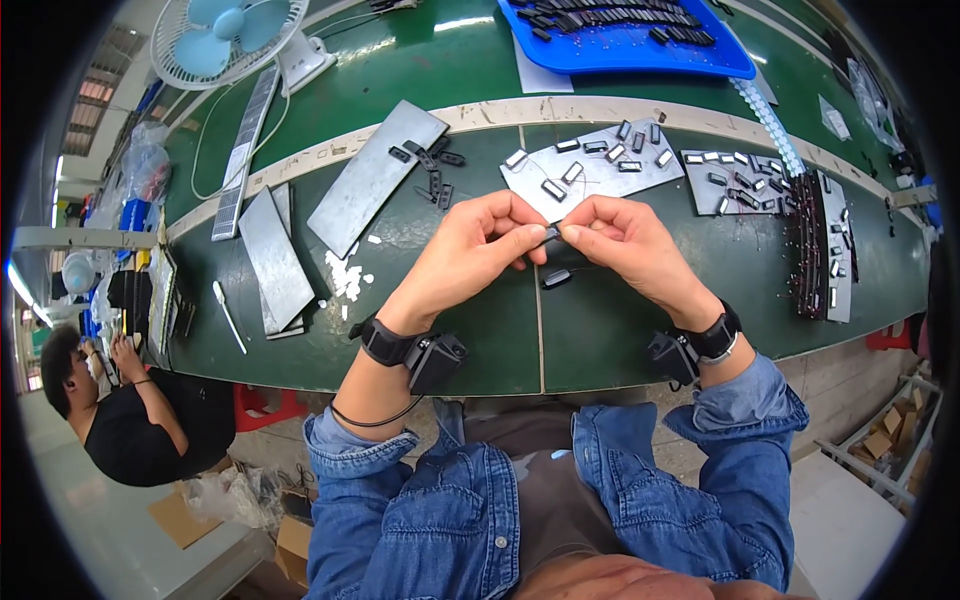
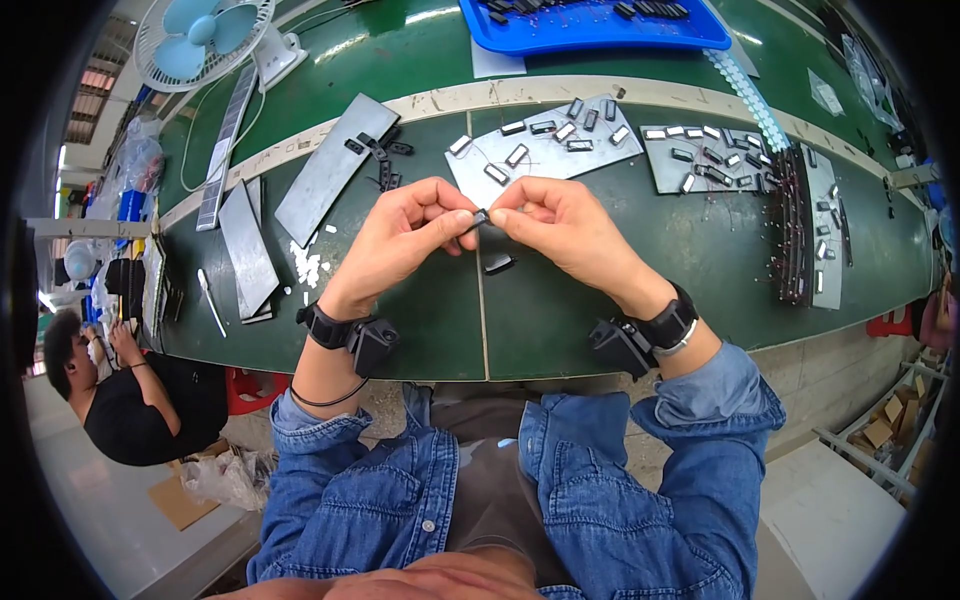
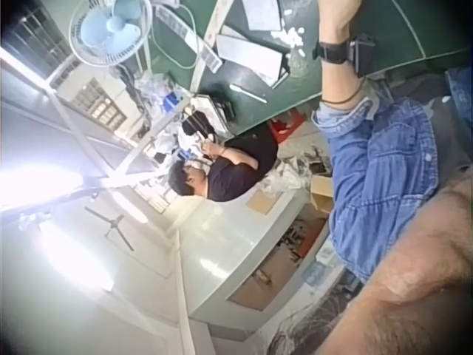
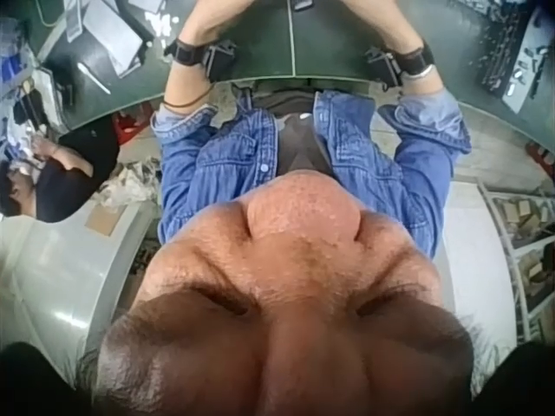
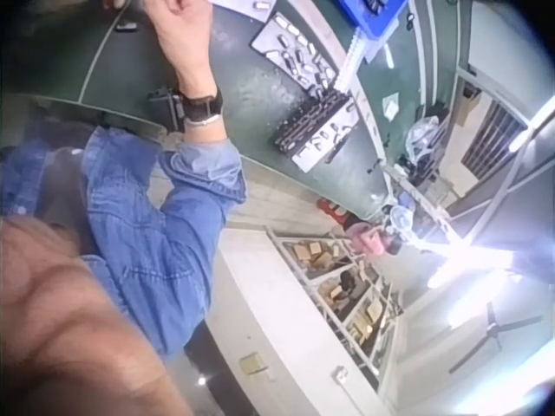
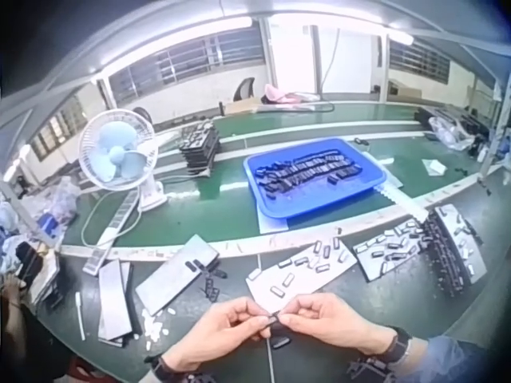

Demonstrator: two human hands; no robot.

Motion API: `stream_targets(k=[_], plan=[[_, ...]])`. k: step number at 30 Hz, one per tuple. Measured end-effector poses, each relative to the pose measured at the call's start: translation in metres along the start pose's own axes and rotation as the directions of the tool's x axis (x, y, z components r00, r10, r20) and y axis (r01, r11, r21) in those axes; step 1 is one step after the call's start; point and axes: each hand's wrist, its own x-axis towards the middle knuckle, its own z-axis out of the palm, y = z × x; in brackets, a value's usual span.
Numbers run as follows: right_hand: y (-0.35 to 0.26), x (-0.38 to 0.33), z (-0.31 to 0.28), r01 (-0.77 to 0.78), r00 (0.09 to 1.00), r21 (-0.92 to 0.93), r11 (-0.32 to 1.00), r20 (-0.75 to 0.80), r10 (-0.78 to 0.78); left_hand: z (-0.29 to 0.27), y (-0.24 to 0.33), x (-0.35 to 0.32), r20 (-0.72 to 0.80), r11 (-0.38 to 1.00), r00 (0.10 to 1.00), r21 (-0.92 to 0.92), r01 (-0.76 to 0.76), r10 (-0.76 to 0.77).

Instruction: The person picks up a black plastic component and a small rectangular part, fits them together by hand, and places the assembly onto a metal plate. This process is repeated with additional components, occasionally reaching into a blue tray to retrieve more parts.

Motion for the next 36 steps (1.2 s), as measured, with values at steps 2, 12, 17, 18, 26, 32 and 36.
stream_targets(k=[2, 12, 17, 18, 26, 32, 36], plan=[[-0.002, -0.001, -0.001, -0.022, 0.999, 0.056, 0.998, 0.041, 0.020, 0.000, -0.002, -0.001, 0.028, 1.000, 1.000, -0.011, 0.006, -0.006], [-0.004, -0.003, -0.013, 0.099, 0.991, 0.181, 0.978, -0.111, -0.080, -0.062, -0.003, -0.008, -0.464, 0.850, 0.790, 0.510, -0.131, 0.400], [0.000, -0.003, -0.004, 0.160, 0.978, -0.004, 0.987, -0.131, -0.159, -0.066, -0.010, 0.013, -0.168, 0.243, 0.769, 0.970, 0.017, 0.617], [0.000, -0.002, -0.003, 0.163, 0.978, -0.006, 0.987, -0.133, -0.162, -0.064, -0.009, 0.019, -0.093, 0.143, 0.768, 0.990, 0.002, 0.634], [0.002, 0.001, 0.000, 0.176, 0.973, -0.032, 0.984, -0.144, -0.179, -0.060, -0.024, 0.020, -0.056, 0.131, 0.791, 0.991, -0.030, 0.609], [0.005, 0.001, -0.001, 0.173, 0.972, -0.045, 0.984, -0.155, -0.178, -0.043, -0.015, 0.010, -0.114, 0.264, 0.736, 0.960, -0.090, 0.668], [0.006, 0.003, 0.001, 0.189, 0.963, -0.008, 0.982, -0.192, -0.187, -0.022, -0.013, 0.002, -0.284, 0.641, 0.782, 0.745, -0.185, 0.555]])
